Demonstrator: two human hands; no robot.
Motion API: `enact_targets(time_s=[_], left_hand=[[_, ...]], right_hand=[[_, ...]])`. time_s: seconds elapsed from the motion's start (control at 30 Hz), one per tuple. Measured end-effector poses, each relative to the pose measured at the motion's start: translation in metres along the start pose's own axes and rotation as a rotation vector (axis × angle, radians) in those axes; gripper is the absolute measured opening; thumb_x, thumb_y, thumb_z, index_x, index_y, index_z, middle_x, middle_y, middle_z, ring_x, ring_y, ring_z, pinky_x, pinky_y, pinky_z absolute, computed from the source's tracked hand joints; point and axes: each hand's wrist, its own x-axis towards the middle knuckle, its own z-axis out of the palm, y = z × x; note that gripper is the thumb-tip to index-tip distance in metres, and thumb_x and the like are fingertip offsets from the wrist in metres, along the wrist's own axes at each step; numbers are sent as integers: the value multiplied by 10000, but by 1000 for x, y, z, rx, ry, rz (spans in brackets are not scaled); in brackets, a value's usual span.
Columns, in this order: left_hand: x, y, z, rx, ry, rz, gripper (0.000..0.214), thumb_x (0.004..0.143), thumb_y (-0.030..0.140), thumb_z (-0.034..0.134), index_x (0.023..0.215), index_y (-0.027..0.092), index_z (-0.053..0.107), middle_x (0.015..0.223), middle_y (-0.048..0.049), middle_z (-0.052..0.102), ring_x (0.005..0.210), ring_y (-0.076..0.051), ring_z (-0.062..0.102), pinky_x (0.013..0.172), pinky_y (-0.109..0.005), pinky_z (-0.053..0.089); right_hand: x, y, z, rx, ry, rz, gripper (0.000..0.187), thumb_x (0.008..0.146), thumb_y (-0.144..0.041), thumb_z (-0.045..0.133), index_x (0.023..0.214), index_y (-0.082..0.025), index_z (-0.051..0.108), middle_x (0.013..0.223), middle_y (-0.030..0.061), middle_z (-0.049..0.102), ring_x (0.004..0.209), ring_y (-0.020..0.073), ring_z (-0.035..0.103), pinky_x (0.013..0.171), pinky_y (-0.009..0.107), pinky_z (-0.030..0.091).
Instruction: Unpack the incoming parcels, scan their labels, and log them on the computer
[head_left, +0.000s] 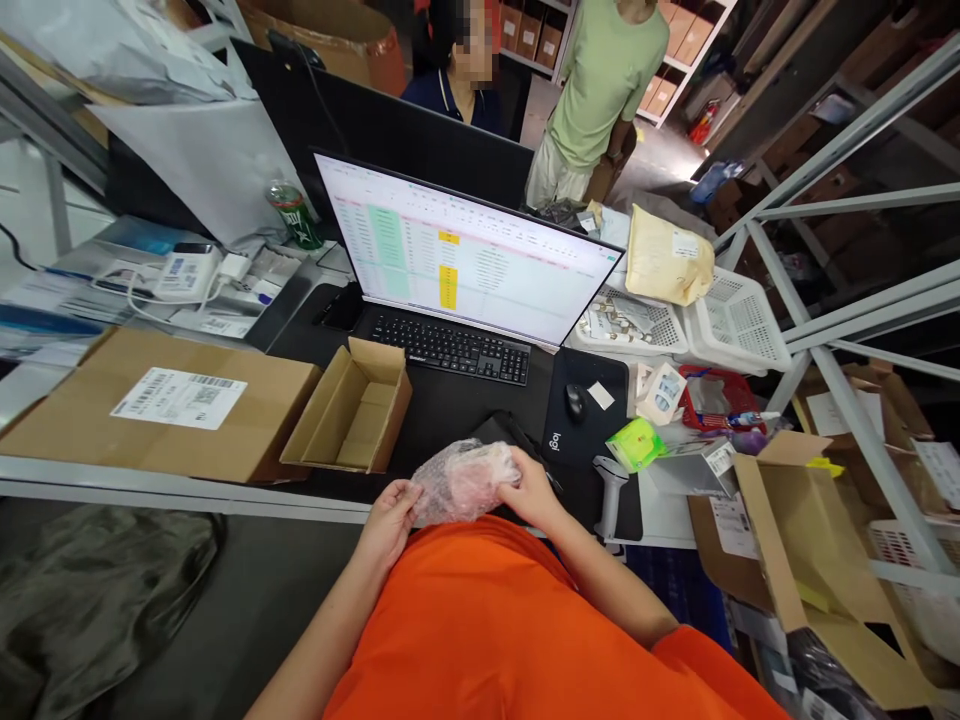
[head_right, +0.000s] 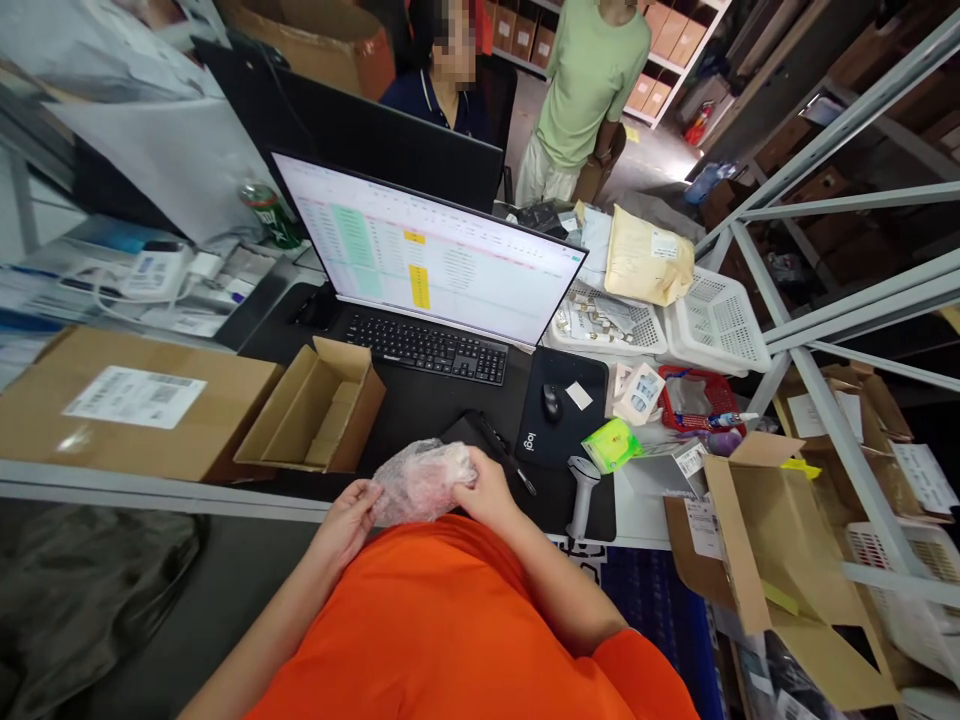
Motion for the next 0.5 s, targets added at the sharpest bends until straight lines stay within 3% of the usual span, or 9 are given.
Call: enact_targets(time_s=[0.1, 0.2, 0.3, 0.4, 0.5], left_hand=[[18, -11, -8, 202, 101, 29, 550, 565, 626, 820, 827, 223, 551, 705, 28, 590, 658, -178, 619, 648, -335, 548], [36, -17, -12, 396, 187, 64, 480, 623, 581, 740, 889, 231, 548, 791, -17, 636, 804, -265, 674, 768, -436, 569], [43, -19, -8, 546, 195, 102, 535, 620, 503, 724, 1029, 192, 574, 1001, -134, 693, 1044, -367, 680, 966, -549, 520], [32, -16, -4, 630, 153, 175, 705, 637, 493, 725, 1209, 111, 572, 1342, -291, 597, 1370, -455, 501, 1164, -637, 337], [13, -8, -5, 634, 52, 245, 712, 717, 572, 699, 1267, 132, 597, 1501, -275, 503, 1478, -445, 376, 1230, -650, 220]], right_hand=[[7, 15, -19, 291, 198, 103, 602, 639, -258, 569, 1238, -242, 506, 921, -11, 666, 618, 150, 598, 579, 299, 564], [13, 27, -33, 408, 290, 69, 667, 665, -286, 597, 1290, -274, 367, 984, -9, 635, 584, 137, 598, 539, 305, 567], [16, 38, -29, 394, 197, 54, 662, 697, -278, 613, 1278, -283, 297, 976, -18, 623, 557, 125, 591, 532, 297, 558], [18, 51, -8, 277, 97, 19, 622, 718, -285, 624, 1251, -279, 303, 1094, 22, 630, 591, 109, 587, 530, 265, 527], [18, 64, 15, 30, 45, -74, 530, 725, -254, 645, 1198, -245, 407, 1024, 11, 648, 634, 108, 565, 609, 260, 521]])
